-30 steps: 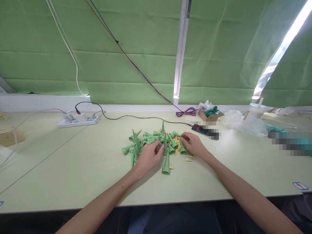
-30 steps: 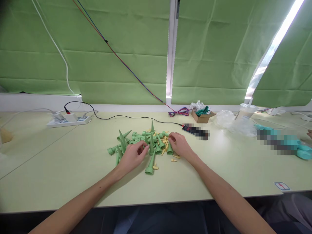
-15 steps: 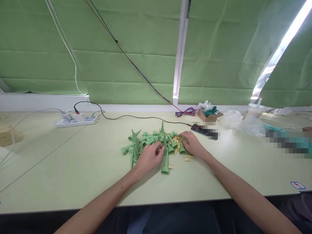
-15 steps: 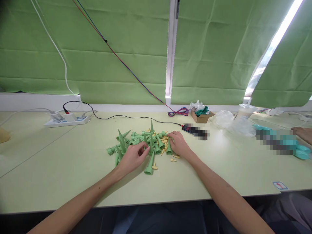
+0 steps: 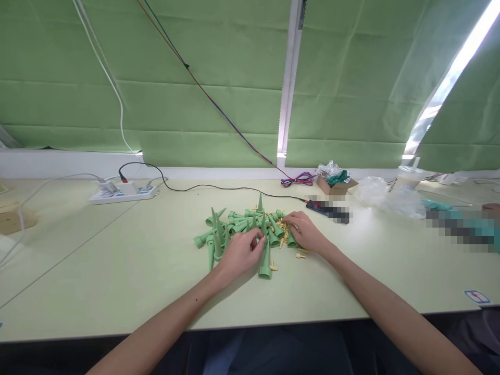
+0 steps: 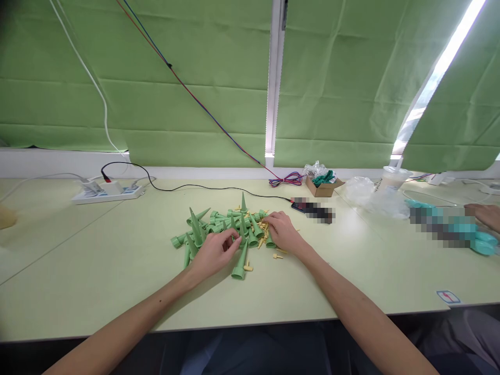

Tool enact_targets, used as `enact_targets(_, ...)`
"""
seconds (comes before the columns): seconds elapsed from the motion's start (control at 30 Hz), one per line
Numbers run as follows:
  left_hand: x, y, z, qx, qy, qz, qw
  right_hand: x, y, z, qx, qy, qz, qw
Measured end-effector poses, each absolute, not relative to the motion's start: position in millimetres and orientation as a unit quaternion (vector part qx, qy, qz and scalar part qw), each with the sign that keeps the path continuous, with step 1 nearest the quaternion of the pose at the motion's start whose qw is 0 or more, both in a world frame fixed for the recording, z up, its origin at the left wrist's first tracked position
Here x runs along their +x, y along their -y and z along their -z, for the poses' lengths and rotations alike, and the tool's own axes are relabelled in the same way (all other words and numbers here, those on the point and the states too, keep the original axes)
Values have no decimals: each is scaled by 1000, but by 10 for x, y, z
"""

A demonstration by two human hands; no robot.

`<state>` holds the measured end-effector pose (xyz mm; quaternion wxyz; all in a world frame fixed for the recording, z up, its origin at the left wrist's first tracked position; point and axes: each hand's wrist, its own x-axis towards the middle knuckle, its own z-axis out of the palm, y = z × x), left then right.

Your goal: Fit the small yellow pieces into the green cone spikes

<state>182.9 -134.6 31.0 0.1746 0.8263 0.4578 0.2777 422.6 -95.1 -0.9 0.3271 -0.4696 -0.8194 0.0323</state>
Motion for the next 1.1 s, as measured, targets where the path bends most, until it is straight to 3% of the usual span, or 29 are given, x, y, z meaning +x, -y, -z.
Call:
enact_targets(0.67, 1828, 1340, -305, 838, -446, -270, 165, 4221, 1130, -201, -443, 837, -69, 313)
enact_targets(1.1, 1825, 1343, -293, 837, -443, -278, 158, 4190, 1188, -245, -454, 848, -83, 260)
